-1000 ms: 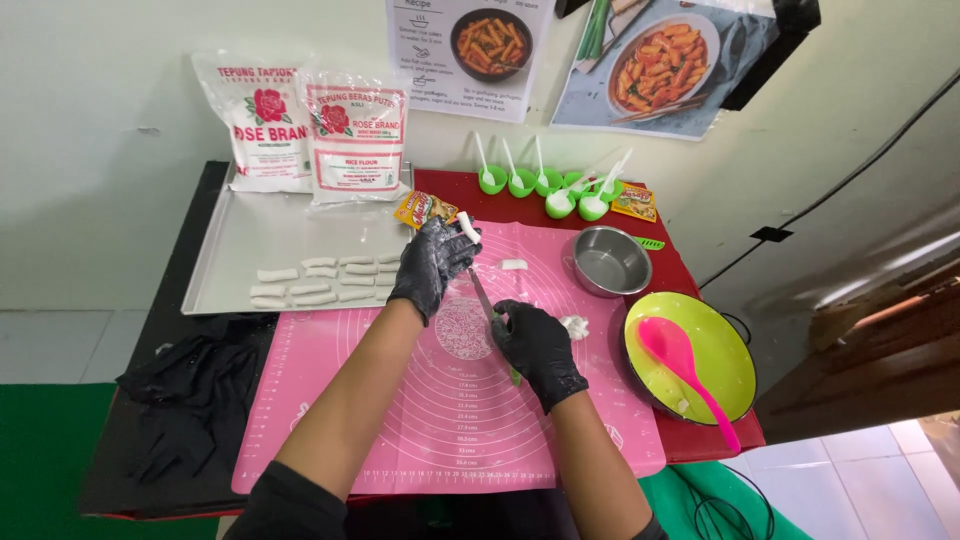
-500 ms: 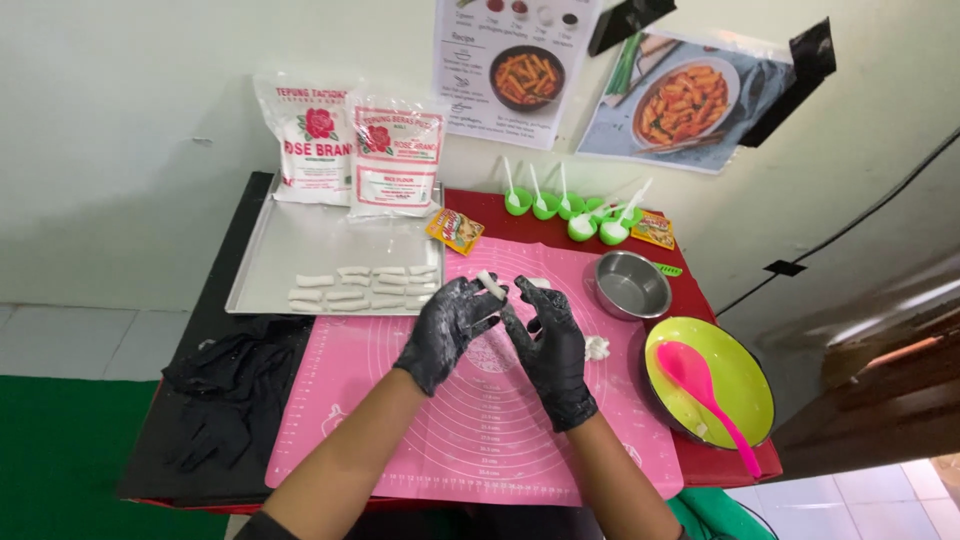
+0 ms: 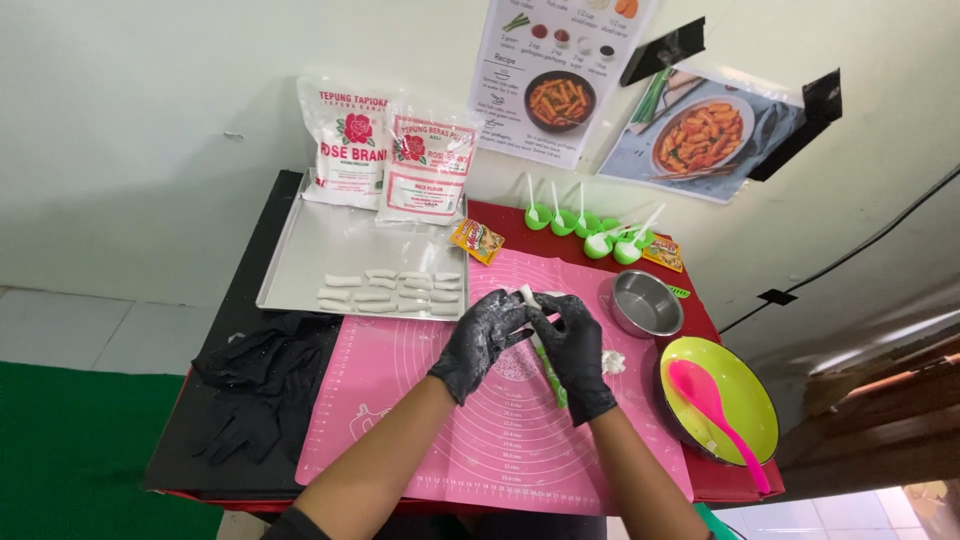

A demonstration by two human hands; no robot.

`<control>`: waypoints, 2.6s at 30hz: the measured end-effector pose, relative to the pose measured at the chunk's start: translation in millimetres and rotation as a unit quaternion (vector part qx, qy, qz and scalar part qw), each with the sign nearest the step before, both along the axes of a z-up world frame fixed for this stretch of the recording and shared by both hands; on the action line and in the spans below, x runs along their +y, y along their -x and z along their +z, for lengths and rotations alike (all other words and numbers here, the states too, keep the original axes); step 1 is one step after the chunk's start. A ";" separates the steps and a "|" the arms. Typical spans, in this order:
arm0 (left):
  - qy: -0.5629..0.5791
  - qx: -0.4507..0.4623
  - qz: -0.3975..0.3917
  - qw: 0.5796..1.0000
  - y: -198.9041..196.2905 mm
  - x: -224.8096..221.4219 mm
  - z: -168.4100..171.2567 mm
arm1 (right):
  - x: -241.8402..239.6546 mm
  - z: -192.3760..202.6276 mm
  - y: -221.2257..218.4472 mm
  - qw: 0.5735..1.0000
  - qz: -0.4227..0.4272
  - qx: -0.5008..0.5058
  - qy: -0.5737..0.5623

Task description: Cutting long strips of dough into small rice cake pieces and arranging them on a tray.

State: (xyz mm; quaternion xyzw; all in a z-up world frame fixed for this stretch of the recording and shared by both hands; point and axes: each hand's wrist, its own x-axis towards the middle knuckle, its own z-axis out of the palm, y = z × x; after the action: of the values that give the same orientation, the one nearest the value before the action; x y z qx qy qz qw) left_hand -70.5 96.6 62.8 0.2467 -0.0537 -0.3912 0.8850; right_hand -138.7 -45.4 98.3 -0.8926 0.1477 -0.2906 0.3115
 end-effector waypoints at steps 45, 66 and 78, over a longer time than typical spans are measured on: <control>-0.332 -0.247 0.595 0.689 -110.9 256.7 63.7 | 167.8 55.2 -187.9 0.937 0.239 0.163 0.194; -0.075 0.009 0.382 0.921 -123.6 273.1 43.1 | 182.6 19.0 -217.6 0.927 0.250 0.207 0.187; -0.084 0.014 0.360 0.929 -135.5 267.9 31.6 | 191.3 12.7 -235.6 0.921 0.279 0.225 0.155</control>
State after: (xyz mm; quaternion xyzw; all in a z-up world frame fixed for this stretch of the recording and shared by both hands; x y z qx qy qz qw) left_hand 65.0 364.6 94.4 0.3171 0.0840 -0.0532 0.9432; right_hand 96.9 145.9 111.0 -0.9767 -0.0877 -0.0024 0.1958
